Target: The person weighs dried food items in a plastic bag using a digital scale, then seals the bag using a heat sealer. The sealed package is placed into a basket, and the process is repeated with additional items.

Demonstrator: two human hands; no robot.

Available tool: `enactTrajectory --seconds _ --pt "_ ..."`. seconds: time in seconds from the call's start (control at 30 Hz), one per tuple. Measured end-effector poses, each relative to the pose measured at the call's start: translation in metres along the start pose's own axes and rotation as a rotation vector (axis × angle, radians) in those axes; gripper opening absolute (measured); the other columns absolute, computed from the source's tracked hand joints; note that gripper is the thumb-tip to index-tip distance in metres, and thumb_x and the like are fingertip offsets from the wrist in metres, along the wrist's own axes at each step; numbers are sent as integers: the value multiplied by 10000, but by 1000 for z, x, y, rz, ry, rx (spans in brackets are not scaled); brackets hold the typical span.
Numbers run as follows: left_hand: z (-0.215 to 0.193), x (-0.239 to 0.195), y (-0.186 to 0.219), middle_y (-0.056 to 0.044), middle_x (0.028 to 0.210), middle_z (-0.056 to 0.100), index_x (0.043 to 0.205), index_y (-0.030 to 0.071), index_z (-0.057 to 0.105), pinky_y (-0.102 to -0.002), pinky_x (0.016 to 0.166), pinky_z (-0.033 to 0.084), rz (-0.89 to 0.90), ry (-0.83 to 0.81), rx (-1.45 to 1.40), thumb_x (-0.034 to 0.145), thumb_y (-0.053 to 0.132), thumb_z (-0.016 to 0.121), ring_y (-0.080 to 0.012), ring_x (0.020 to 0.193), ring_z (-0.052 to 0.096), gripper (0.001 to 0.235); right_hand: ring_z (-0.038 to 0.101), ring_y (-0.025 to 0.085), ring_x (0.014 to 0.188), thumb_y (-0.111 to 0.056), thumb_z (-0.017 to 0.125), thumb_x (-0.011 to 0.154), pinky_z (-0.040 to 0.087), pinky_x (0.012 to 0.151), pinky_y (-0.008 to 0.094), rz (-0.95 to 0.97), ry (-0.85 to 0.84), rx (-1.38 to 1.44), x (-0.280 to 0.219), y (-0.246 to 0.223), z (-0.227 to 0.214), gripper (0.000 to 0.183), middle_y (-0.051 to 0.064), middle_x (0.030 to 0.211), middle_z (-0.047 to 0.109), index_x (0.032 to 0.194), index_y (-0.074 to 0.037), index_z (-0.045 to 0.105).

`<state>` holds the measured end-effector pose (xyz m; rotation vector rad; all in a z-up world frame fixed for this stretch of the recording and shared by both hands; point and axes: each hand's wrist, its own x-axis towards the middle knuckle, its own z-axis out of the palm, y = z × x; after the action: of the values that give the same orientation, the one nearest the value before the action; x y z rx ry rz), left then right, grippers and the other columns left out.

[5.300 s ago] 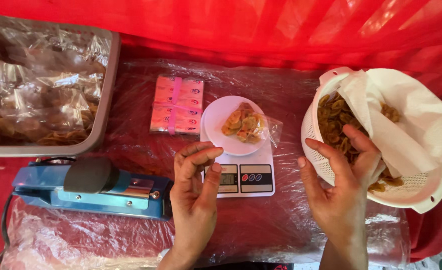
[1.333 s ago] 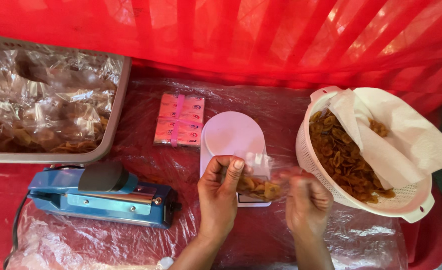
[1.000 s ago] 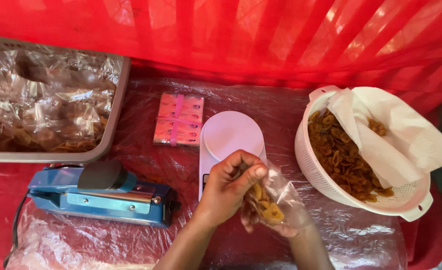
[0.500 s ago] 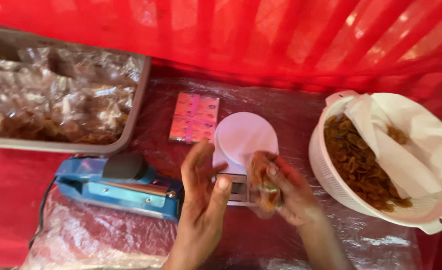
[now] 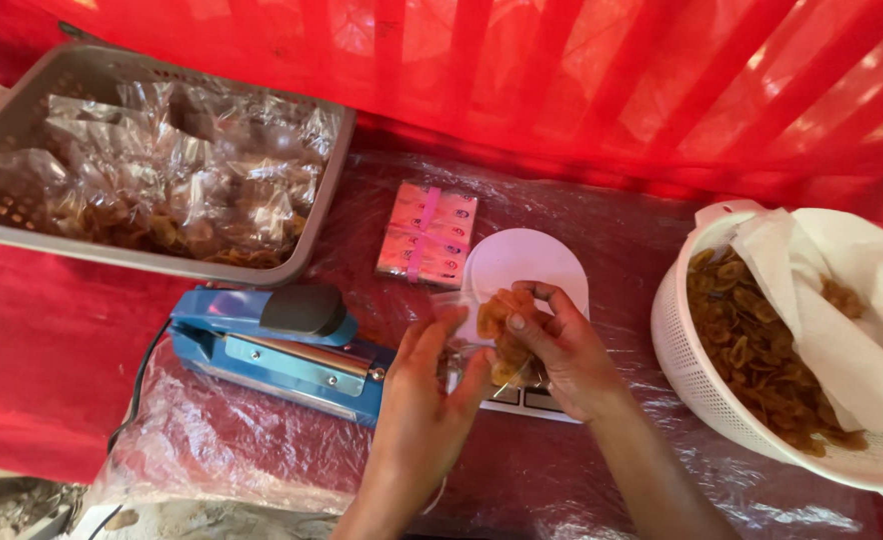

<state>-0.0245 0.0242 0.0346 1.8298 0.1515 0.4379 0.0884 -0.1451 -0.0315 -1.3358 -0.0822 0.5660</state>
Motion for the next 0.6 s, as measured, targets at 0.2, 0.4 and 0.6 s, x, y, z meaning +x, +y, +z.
enactTrajectory --seconds 0.2,0.4,0.6 --pt "-5 2 -15 -180 1210 646 1317 -2 599 -351 824 565 -27 109 90 860 39 676 -289 1004 701 465 686 157 976 -298 602 977 596 643 311 68 -98 91 8 -11 11 456 63 1223 665 1383 -104 524" --pt "-16 -12 -31 -154 1344 543 1415 16 500 -289 727 591 -132 202 -83 876 -41 622 -226 879 697 556 667 145 1016 -238 629 947 579 687 335 129 -254 39 26 -21 37 474 58 1216 666 1403 -168 522" --pt "-33 -28 -44 -176 1498 401 1532 17 364 -282 811 588 -6 394 -105 937 -51 605 -212 1048 626 646 692 174 1017 -220 718 905 601 770 341 120 -423 34 63 -22 88 507 66 1210 684 1365 -111 535"
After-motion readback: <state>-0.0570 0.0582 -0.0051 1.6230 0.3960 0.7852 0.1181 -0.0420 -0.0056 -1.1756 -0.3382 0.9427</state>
